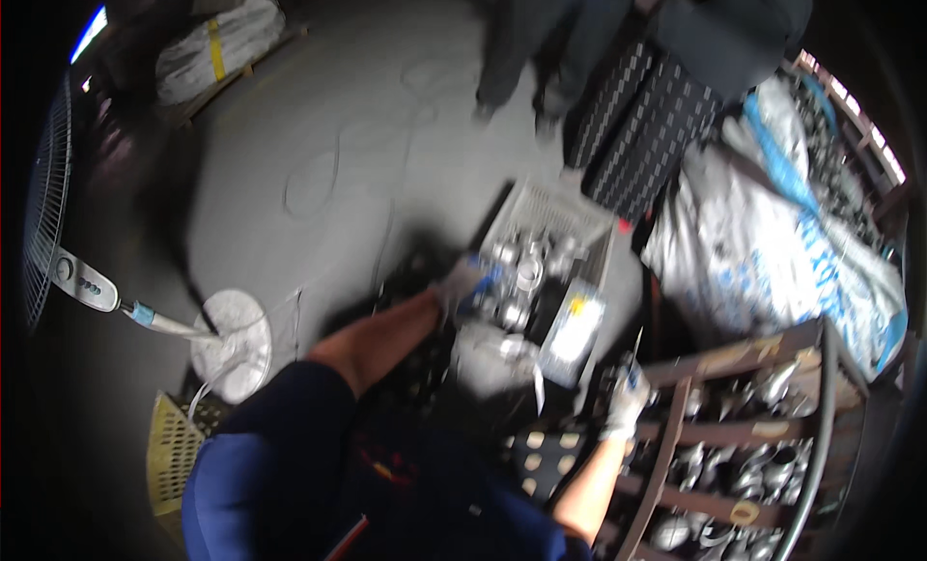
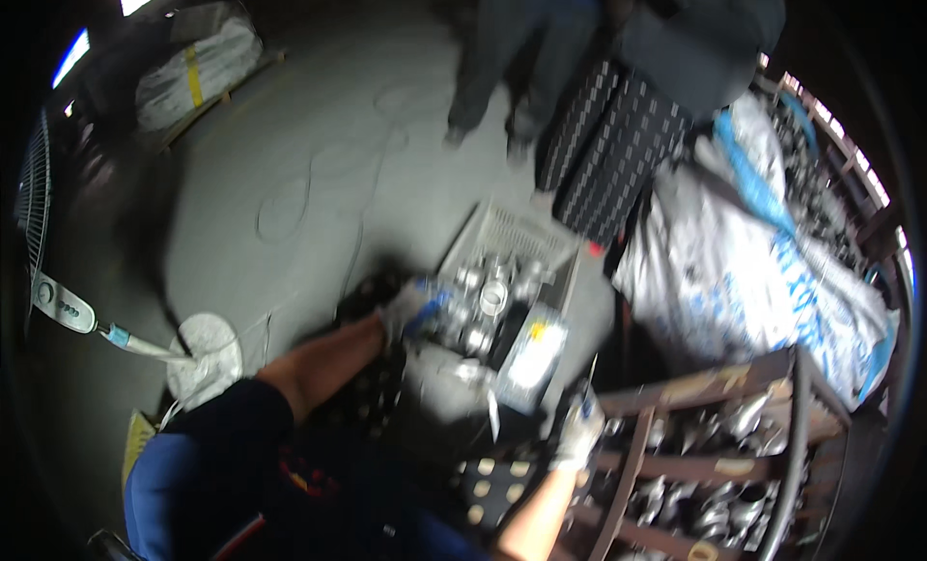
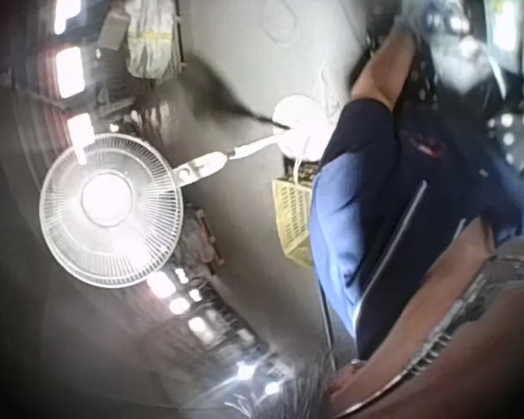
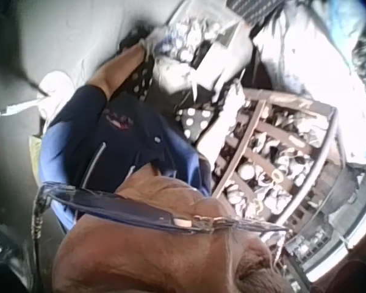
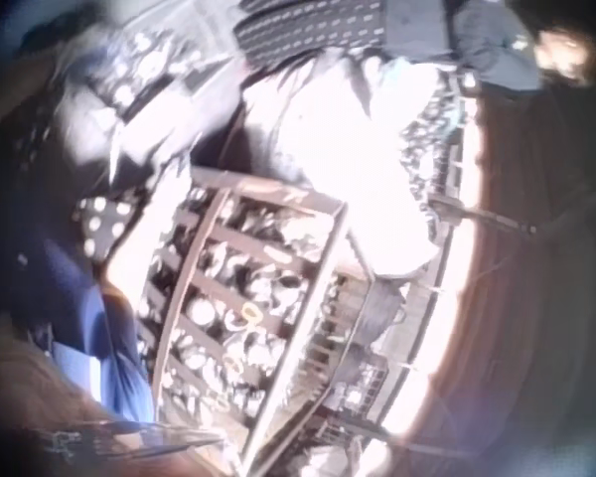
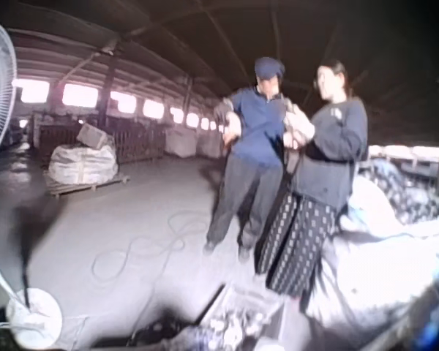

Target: Scraping or cleaning the surface of cast metal components using a handheld tool.

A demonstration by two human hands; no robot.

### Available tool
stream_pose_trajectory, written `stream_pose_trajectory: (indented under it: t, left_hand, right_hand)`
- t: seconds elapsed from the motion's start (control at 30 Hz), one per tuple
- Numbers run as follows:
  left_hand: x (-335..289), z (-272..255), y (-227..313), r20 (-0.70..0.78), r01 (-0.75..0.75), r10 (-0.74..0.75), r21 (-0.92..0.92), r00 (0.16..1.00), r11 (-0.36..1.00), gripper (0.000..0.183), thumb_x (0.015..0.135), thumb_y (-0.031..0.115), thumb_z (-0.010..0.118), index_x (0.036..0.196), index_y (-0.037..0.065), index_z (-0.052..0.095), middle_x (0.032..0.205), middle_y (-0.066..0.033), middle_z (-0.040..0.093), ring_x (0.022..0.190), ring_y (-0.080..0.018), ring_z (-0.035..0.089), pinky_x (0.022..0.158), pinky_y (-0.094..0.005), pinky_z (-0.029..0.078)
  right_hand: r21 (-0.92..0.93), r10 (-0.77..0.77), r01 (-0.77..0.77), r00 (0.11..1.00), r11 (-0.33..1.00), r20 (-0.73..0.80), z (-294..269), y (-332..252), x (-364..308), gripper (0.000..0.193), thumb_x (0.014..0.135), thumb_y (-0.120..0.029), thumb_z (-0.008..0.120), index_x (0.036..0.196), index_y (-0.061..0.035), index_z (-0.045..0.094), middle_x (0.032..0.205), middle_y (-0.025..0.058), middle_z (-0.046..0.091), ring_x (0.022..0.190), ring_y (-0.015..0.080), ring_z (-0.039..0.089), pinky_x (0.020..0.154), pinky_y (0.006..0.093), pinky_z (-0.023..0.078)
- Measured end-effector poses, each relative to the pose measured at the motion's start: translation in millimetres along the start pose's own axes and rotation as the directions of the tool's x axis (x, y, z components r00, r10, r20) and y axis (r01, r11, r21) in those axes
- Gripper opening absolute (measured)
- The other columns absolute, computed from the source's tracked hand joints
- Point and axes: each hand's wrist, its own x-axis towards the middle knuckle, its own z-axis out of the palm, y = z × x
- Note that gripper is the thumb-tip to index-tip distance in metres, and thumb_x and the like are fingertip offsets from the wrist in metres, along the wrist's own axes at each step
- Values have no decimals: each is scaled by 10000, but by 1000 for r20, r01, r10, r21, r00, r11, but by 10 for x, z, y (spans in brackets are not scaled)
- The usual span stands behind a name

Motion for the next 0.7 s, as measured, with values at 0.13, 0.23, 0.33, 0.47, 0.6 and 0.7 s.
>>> stream_pose_trajectory:
  t: [0.13,0.23,0.33,0.47,0.6,0.7]
  left_hand:
    - [82,-23,148,378,490,-699,-871,608,-45,181,835,98,586,993,35,648,710,-55,599,598,-138,582,558,-282,481]
    - [276,-63,186,390,485,-812,-861,433,-155,190,882,134,560,1014,25,644,704,-50,584,606,-140,576,552,-289,478]
    - [542,-76,-31,390,346,-781,-908,487,-238,208,886,158,560,1017,6,614,673,-35,548,563,-131,530,535,-274,464]
    - [880,312,-457,466,363,-712,-880,526,-308,193,901,189,544,986,16,553,640,-23,496,512,-124,452,526,-249,448]
    - [971,962,-712,553,356,-599,-833,579,-424,190,892,184,560,997,27,571,750,-53,596,589,-136,560,538,-251,472]
    - [1090,1526,-807,192,682,-910,-721,368,123,313,798,277,687,1034,75,647,865,-78,671,727,-206,627,643,-348,495]
  right_hand:
    - [-36,-40,39,999,999,-6,-49,43,-28,288,874,-70,512,1136,-7,614,907,76,637,782,134,565,700,261,434]
    - [-40,72,-71,997,997,20,-96,13,-69,306,850,-49,505,1130,5,614,1063,135,662,975,205,631,863,305,474]
    - [-53,40,-40,999,998,9,-105,-49,-105,310,848,-56,512,1136,5,611,1042,143,665,929,198,638,836,299,484]
    - [-21,56,-56,998,998,24,-134,-126,-177,308,837,-82,553,1126,1,616,925,139,672,786,185,634,750,307,495]
    - [-135,-26,27,1000,990,15,-158,-194,-254,303,827,-42,549,1120,-16,621,867,161,668,728,162,634,687,308,500]
    - [-148,-12,16,1000,989,27,-119,-255,-235,325,821,-26,546,1139,-4,606,888,170,675,721,178,649,684,311,505]
